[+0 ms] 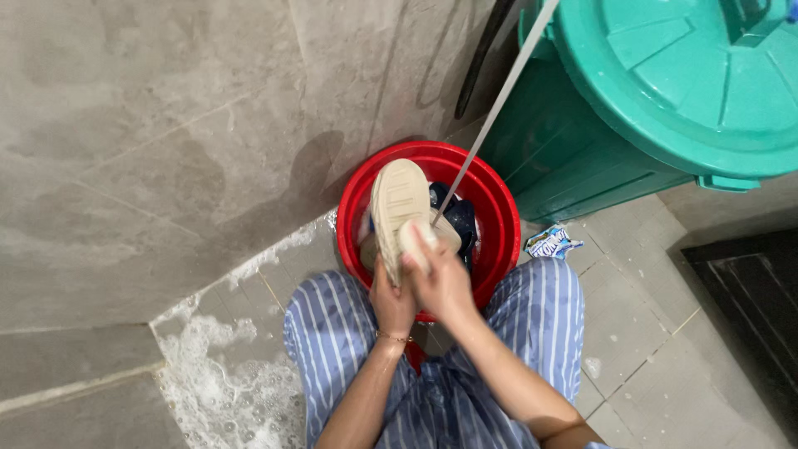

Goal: The person washes several pairs of shoes and sandals by hand in a red bucket filled with soapy water. They scrub the footwear with a brush and rinse them under running water from a hose, then place the cleaned items on the floor.

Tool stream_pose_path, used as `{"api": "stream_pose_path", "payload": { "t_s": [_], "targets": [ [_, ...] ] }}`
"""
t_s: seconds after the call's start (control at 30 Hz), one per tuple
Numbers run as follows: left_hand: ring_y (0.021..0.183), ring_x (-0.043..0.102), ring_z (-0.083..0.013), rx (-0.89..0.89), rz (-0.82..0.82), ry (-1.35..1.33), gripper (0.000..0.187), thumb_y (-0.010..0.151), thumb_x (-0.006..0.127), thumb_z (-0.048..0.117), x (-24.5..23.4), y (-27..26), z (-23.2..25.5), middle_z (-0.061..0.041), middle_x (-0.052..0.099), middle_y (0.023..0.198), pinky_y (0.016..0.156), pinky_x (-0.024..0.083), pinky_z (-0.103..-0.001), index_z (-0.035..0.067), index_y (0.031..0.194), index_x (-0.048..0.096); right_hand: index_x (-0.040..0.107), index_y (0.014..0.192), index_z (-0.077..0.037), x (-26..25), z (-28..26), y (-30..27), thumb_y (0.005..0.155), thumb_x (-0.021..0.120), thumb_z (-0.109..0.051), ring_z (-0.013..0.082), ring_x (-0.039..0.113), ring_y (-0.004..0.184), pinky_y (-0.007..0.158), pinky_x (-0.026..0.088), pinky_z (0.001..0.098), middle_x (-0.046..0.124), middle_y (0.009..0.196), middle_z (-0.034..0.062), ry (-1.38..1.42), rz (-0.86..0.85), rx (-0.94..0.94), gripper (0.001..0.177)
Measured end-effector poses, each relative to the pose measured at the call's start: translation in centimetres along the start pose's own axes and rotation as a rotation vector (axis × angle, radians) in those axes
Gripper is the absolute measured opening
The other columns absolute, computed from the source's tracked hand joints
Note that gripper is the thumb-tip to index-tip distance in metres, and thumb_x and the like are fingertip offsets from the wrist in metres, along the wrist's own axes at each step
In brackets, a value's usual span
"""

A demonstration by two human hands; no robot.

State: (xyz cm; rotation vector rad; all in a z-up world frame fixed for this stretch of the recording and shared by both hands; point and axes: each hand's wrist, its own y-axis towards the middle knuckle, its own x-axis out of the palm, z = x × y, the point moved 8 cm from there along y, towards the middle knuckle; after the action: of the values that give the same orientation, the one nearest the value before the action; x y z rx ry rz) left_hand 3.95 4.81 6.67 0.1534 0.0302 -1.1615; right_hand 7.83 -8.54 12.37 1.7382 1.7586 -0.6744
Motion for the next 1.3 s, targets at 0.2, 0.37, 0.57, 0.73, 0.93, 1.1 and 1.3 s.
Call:
{"api": "stream_pose_path", "payload": {
  "t_s": [0.2, 0.37, 0.57, 0.73, 0.93, 1.1, 1.3],
  "targets": [
    [0.117, 0.072, -0.0332, 0.079, 0.063, 0.026, 0.05, 0.1, 0.067, 0.025, -0.5, 0.2, 0.6, -0.024, 0.072, 0.124, 0.097, 0.055, -0.037, -0.004, 0.138, 0.055, 0.059, 0.147, -0.015, -0.8, -0.3, 0.8, 0.096, 0.066, -0.032, 0.0331, 0.069, 0.108, 0.095, 0.054, 0.0363, 0.07, 0.114, 0.0186, 0.171, 0.022, -0.007, 0.054],
    [0.109, 0.074, -0.0309, 0.05, 0.014, -0.042, 0.047, 0.1, 0.066, 0.024, -0.4, -1.2, 0.1, -0.022, 0.073, 0.119, 0.092, 0.057, -0.037, -0.005, 0.135, 0.055, 0.059, 0.146, -0.011, -1.5, -1.1, -0.7, 0.098, 0.065, -0.032, 0.0355, 0.066, 0.119, 0.098, 0.052, 0.0384, 0.066, 0.127, 0.0217, 0.192, 0.064, -0.056, 0.052],
    [0.108, 0.071, -0.0262, 0.007, -0.006, -0.173, 0.046, 0.098, 0.066, 0.025, -0.2, -2.3, -0.7, -0.022, 0.073, 0.119, 0.09, 0.056, -0.038, -0.003, 0.133, 0.054, 0.056, 0.148, -0.023, 0.5, 0.8, -1.5, 0.094, 0.065, -0.039, 0.0375, 0.066, 0.108, 0.089, 0.054, 0.0425, 0.064, 0.123, 0.0213, -0.155, -0.101, 0.109, 0.056],
    [0.108, 0.072, -0.0238, -0.043, -0.036, -0.162, 0.041, 0.102, 0.064, 0.025, 0.9, -1.4, -1.0, -0.02, 0.075, 0.118, 0.091, 0.057, -0.037, -0.002, 0.132, 0.057, 0.057, 0.147, -0.019, 0.3, 1.6, -1.0, 0.094, 0.064, -0.03, 0.0385, 0.067, 0.114, 0.096, 0.054, 0.0405, 0.067, 0.129, 0.0221, 0.026, 0.108, -0.317, 0.054],
    [0.109, 0.073, -0.0238, 0.017, 0.013, -0.03, 0.052, 0.097, 0.066, 0.021, -1.2, 1.1, 0.7, -0.018, 0.074, 0.119, 0.093, 0.056, -0.035, -0.002, 0.14, 0.05, 0.062, 0.143, -0.014, 0.7, 15.8, 2.1, 0.101, 0.065, -0.042, 0.0233, 0.07, 0.117, 0.1, 0.052, 0.0346, 0.072, 0.126, 0.0136, 0.2, 0.061, 0.33, 0.05],
    [0.12, 0.068, -0.026, -0.02, -0.02, -0.127, 0.054, 0.102, 0.063, 0.018, -0.2, 0.0, 0.7, -0.021, 0.07, 0.13, 0.101, 0.052, -0.037, -0.004, 0.148, 0.046, 0.054, 0.151, -0.014, -1.0, 15.9, -0.1, 0.1, 0.063, -0.034, 0.0237, 0.065, 0.108, 0.097, 0.049, 0.0321, 0.068, 0.115, 0.0156, 0.34, 0.176, 0.15, 0.056],
    [0.12, 0.07, -0.0288, 0.033, 0.022, -0.021, 0.058, 0.101, 0.064, 0.022, 0.2, 0.3, 0.3, -0.025, 0.069, 0.129, 0.098, 0.054, -0.037, -0.004, 0.148, 0.045, 0.06, 0.144, -0.014, -0.1, 2.7, -0.8, 0.096, 0.07, -0.03, 0.0312, 0.068, 0.104, 0.092, 0.054, 0.0378, 0.067, 0.115, 0.0194, 0.041, 0.133, -0.155, 0.052]
  ]
}}
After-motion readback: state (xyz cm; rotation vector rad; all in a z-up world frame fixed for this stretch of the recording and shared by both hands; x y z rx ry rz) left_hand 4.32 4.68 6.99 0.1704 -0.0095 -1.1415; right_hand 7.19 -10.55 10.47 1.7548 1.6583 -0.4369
